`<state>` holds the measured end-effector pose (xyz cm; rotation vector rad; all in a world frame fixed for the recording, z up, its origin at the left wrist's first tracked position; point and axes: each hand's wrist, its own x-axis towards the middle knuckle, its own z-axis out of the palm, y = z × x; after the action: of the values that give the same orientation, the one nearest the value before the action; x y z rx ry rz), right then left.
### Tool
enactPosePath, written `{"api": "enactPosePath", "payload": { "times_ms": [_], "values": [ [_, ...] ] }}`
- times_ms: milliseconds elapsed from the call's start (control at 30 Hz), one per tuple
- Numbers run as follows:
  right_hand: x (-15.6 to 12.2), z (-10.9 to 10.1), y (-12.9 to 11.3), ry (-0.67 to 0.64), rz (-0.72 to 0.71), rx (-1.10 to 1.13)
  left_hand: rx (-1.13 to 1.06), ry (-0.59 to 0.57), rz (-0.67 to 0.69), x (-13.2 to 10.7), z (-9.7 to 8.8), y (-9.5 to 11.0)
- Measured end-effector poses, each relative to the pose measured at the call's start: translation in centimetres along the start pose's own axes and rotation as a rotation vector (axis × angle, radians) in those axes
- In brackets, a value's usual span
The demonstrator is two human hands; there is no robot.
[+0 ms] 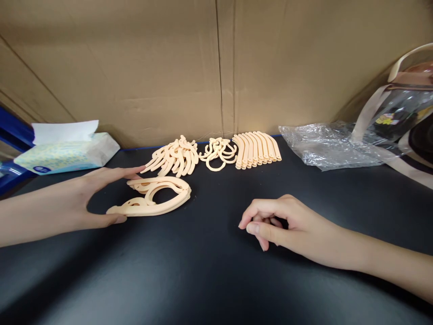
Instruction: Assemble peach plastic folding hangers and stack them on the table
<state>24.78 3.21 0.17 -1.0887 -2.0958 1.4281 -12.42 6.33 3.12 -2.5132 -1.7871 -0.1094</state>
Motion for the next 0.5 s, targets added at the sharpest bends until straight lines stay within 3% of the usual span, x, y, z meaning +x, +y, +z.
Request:
{"api": "enactPosePath", "payload": {
  "times_ms": [400,500],
  "values": [
    [-0.07,0.06,0.01,0.003,-0.009,-0.01,-0.028,-0.027,-0.021,0.03,-0.06,-0.32],
    [-0.06,0.06,0.04,0.001,-0.014,-0.015,-0.079,0.026,-0.022,-0.05,0.3,-0.23]
  ]
}}
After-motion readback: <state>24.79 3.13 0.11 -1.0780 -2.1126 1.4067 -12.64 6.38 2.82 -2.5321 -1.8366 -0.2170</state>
